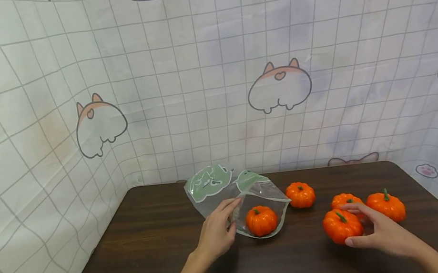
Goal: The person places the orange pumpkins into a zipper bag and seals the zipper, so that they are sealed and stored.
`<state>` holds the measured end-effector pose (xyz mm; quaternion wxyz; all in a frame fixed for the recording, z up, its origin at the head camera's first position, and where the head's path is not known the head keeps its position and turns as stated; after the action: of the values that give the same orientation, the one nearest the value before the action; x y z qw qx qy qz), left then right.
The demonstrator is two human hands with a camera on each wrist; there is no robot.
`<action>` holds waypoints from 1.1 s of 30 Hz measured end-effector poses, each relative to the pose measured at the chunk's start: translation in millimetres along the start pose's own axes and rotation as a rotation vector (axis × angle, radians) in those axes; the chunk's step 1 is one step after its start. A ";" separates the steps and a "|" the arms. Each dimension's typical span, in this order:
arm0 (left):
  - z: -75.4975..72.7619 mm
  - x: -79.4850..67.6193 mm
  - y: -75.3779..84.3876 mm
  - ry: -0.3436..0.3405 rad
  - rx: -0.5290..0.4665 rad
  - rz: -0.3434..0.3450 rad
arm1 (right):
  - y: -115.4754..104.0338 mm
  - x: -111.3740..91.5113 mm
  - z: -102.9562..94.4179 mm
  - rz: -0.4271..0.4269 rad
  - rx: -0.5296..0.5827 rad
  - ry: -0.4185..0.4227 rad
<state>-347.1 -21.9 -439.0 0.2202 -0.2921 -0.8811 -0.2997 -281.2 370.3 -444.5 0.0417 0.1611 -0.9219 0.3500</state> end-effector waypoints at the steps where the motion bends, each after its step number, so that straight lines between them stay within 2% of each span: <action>1: 0.0 -0.1 0.1 0.001 0.002 0.001 | -2.9 2.0 0.3 -0.002 0.005 -0.004; 11: 0.0 -0.5 0.7 0.007 -0.005 0.013 | -28.0 20.9 10.7 0.009 -0.002 -0.041; 18: -1.0 -0.7 2.2 0.013 0.000 0.016 | -37.2 33.9 27.0 0.013 0.100 -0.111; 22: -1.0 -0.8 2.0 0.010 -0.004 0.012 | -43.0 40.8 35.8 -0.014 0.163 -0.147; 28: -0.5 -0.8 1.4 0.012 0.001 0.013 | -52.3 49.0 48.3 -0.065 0.216 -0.164; 33: -0.2 -0.3 1.4 0.008 0.003 0.013 | -59.1 53.0 56.6 -0.062 0.242 -0.170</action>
<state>-345.9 -21.2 -438.5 0.2261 -0.2962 -0.8788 -0.2982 -310.0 277.3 -439.7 -0.0453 0.2222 -0.8677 0.4423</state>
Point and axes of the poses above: each hand's wrist, its own x-axis towards the middle knuckle, its own z-axis out of the palm, y = z × x, the point moved 4 cm from there along x, towards the middle knuckle, and after that the axes turned 3 degrees about -x, right-handed, at the moved point
